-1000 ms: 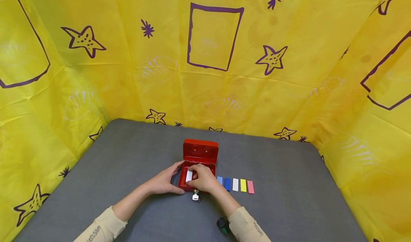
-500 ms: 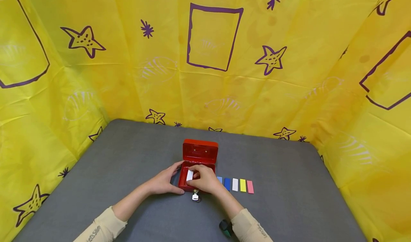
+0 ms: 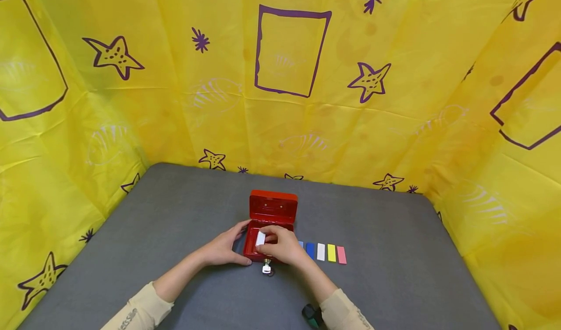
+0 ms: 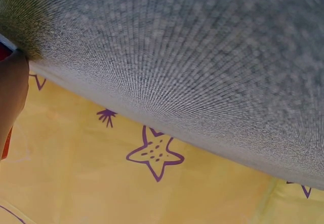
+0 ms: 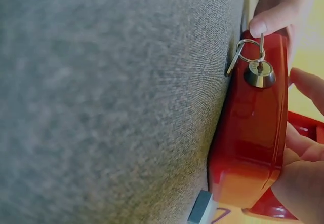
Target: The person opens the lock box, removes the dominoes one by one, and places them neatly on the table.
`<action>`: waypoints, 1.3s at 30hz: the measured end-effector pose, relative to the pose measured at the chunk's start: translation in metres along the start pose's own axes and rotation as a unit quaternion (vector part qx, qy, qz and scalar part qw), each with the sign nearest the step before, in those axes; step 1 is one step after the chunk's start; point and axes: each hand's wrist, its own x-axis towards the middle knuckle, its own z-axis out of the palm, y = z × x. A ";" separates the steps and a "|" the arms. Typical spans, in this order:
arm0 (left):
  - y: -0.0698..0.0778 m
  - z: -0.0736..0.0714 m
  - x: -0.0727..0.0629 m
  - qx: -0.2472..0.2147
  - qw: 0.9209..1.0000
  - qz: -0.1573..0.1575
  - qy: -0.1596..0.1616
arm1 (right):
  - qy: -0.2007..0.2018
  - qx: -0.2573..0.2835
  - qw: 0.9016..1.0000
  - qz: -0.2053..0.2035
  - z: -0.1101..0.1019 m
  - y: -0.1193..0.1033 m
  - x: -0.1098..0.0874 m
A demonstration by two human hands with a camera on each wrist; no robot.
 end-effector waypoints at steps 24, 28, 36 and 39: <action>0.000 0.002 0.001 0.001 1.000 -0.003 -0.001 | 0.026 0.127 0.991 0.042 -0.015 0.001 -0.022; -0.001 0.002 0.002 0.003 1.000 -0.004 0.001 | 0.036 0.130 0.989 0.056 -0.018 0.001 -0.026; -0.002 0.002 0.002 0.005 1.000 -0.005 0.004 | 0.047 0.123 0.989 0.060 -0.028 0.007 -0.032; -0.002 0.001 0.002 0.005 1.000 -0.003 0.004 | 0.047 0.124 0.989 0.061 -0.032 0.010 -0.035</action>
